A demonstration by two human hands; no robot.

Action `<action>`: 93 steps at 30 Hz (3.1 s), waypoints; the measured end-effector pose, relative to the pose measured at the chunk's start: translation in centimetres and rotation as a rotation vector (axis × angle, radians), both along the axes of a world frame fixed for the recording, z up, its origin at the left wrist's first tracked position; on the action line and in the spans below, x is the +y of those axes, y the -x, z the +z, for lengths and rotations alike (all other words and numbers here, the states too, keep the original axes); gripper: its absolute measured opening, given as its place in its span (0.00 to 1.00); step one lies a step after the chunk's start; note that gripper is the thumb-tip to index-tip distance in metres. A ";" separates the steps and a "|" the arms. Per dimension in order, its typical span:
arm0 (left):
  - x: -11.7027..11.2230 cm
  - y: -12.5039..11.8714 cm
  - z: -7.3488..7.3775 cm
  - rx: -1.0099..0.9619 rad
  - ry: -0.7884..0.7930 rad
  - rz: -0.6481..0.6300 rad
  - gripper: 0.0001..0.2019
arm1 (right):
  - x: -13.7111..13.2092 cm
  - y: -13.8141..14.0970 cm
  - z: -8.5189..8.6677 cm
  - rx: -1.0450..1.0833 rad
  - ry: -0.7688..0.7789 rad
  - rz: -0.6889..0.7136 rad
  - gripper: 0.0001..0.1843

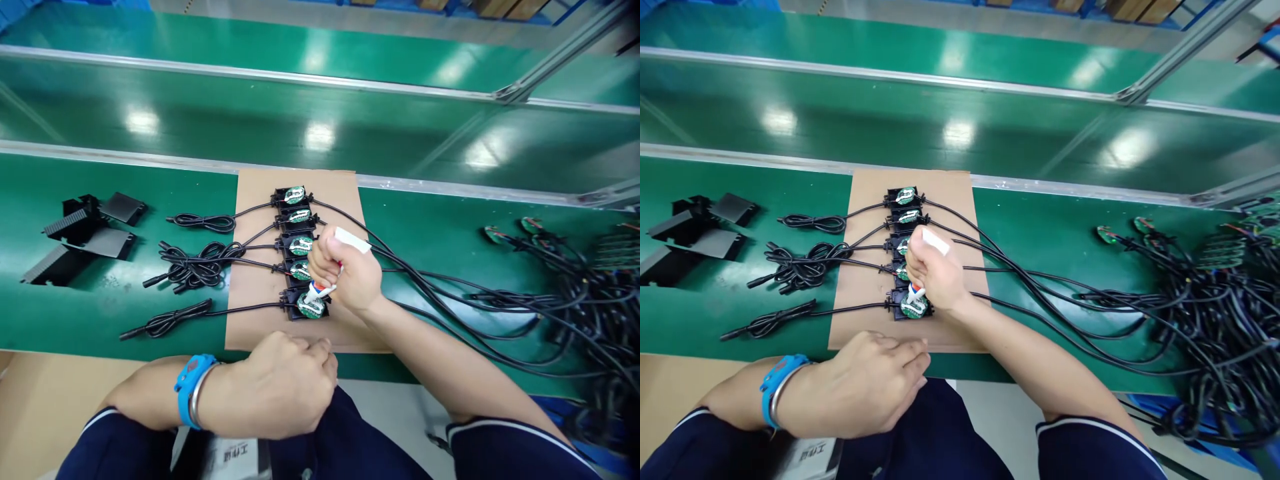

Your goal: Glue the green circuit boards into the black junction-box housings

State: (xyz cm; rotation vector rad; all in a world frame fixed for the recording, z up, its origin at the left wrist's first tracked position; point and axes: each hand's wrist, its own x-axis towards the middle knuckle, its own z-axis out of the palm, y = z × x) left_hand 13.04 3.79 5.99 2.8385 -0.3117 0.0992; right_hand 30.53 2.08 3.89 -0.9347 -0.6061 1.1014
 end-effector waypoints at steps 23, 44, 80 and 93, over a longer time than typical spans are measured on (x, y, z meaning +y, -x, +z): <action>0.8 -0.8 0.3 0.117 0.298 0.046 0.13 | -2.4 0.6 3.8 -0.314 -0.110 -0.123 0.19; 0.3 -7.7 -0.2 -0.130 1.447 0.548 0.17 | -8.7 -4.1 1.2 -1.640 0.069 -0.728 0.24; 2.8 2.0 -2.5 -0.017 0.171 0.571 0.08 | -13.0 -3.5 -3.2 -1.610 -0.002 0.077 0.21; 2.5 0.0 -3.1 0.032 0.083 0.565 0.09 | -9.3 -2.9 0.1 -1.808 -0.003 0.292 0.17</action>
